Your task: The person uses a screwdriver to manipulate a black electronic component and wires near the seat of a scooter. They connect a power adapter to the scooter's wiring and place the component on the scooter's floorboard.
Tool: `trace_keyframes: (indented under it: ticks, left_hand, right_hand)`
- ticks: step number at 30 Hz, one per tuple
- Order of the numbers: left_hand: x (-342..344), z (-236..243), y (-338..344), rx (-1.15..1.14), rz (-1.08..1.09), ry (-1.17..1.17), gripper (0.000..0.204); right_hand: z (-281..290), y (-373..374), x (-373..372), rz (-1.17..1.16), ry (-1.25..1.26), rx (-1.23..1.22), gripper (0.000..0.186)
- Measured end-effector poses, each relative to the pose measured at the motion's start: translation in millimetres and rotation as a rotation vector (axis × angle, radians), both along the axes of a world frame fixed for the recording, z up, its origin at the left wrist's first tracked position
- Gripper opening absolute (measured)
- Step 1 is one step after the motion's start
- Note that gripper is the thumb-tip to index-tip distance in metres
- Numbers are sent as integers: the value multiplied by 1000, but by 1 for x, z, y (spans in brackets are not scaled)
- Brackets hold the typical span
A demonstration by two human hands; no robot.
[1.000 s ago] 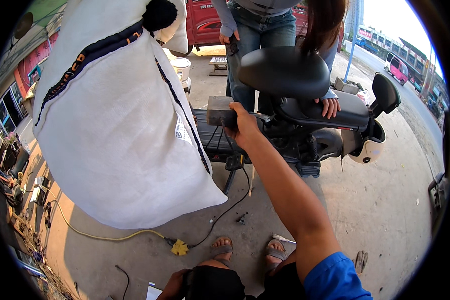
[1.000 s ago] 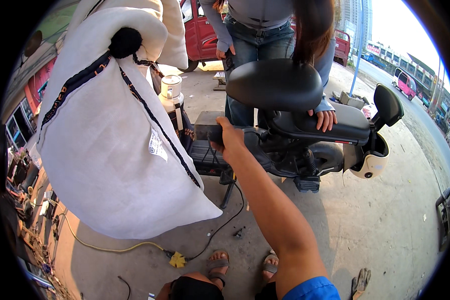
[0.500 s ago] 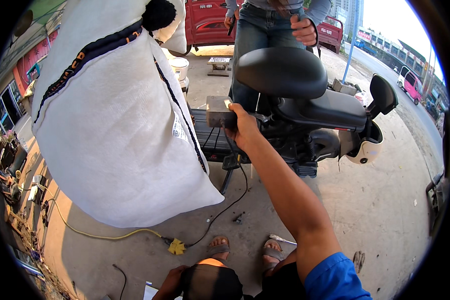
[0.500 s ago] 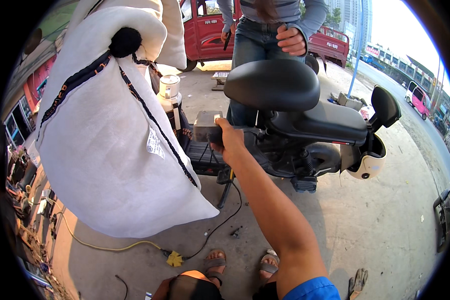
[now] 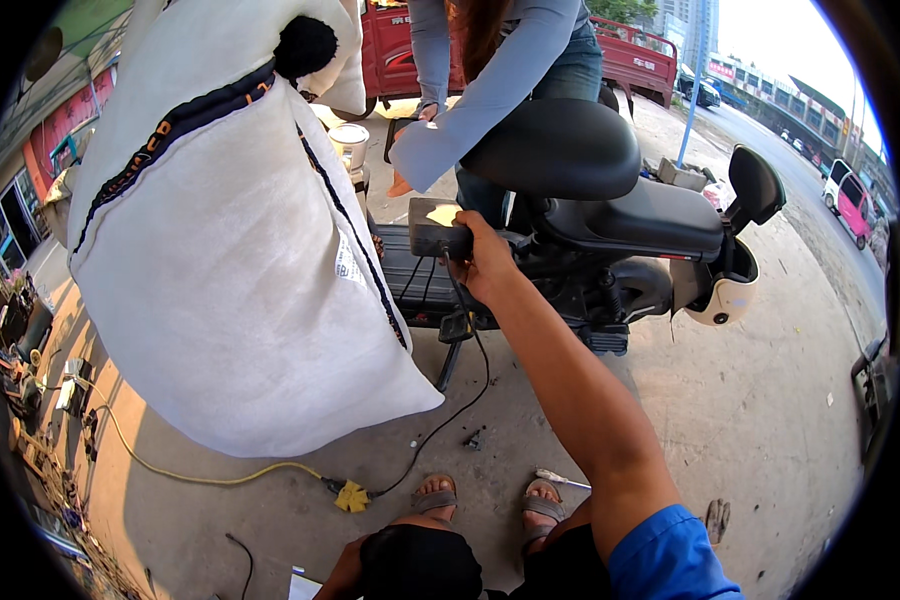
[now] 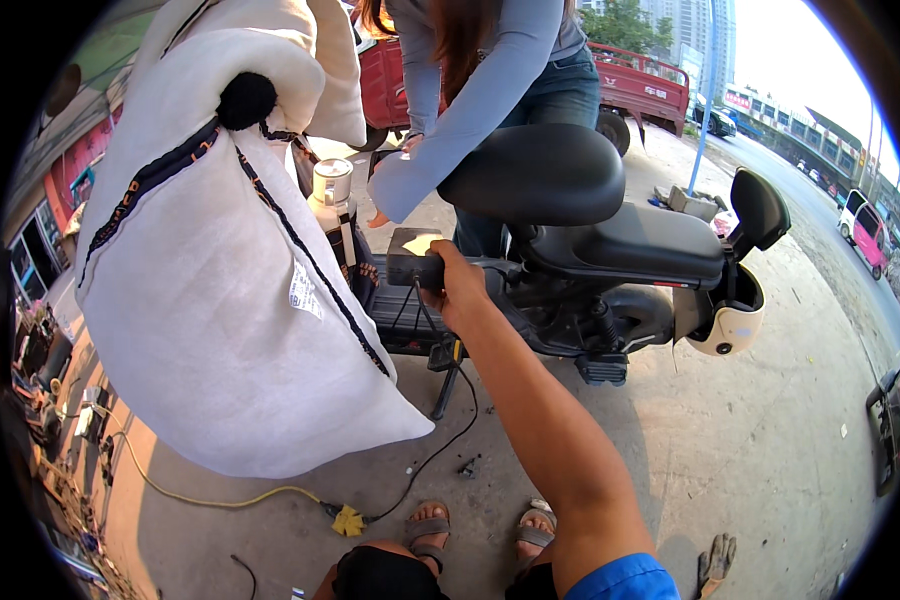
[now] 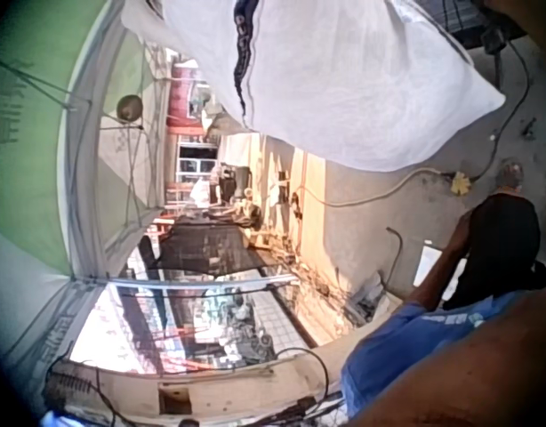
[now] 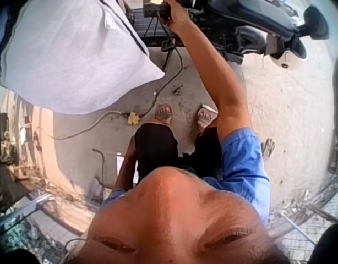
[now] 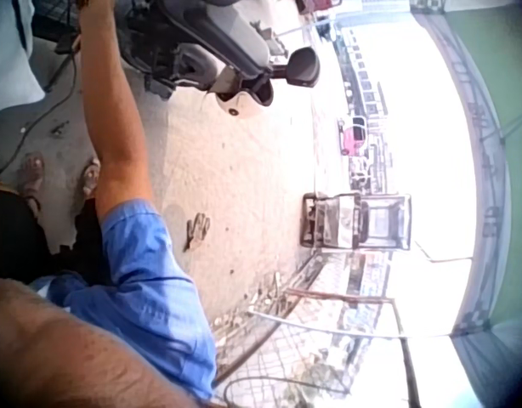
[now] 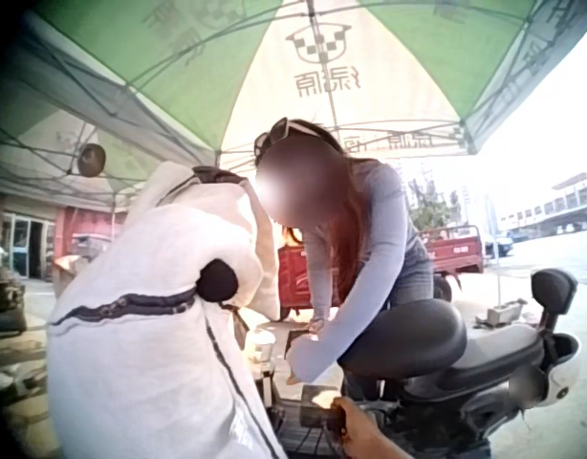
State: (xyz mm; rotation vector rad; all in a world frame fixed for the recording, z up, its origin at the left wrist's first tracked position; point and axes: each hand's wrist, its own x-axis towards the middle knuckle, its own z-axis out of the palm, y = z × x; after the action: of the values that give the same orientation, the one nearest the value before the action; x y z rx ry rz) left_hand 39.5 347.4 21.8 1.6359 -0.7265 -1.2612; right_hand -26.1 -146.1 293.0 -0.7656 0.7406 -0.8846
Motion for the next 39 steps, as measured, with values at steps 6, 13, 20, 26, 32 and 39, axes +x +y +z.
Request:
trace_keyframes:
  ticks: [6, 13, 20, 26, 32, 39]
  left_hand:
    - [-13, 39, -12, 179, 101, 164, 41]
    - [-14, 45, -16, 132, -76, -113, 38]
    - [-17, 56, -23, 150, 2, 0, 31]
    - [-10, 75, -42, 89, 196, 138, 24]
    - [16, -10, -22, 147, 140, -292, 21]
    - [63, -53, -20, 50, 140, -919, 15]
  right_hand:
    - [-1, -4, -3, 18, 7, 5, 45]
    - [-4, -3, -6, -6, 36, -31, 46]
    - [0, -2, -7, 13, 45, -36, 46]
    - [-3, -3, -9, 46, 65, -109, 42]
    - [-1, 4, -60, 180, 113, -176, 39]
    - [-5, 22, -80, 145, 273, -261, 38]
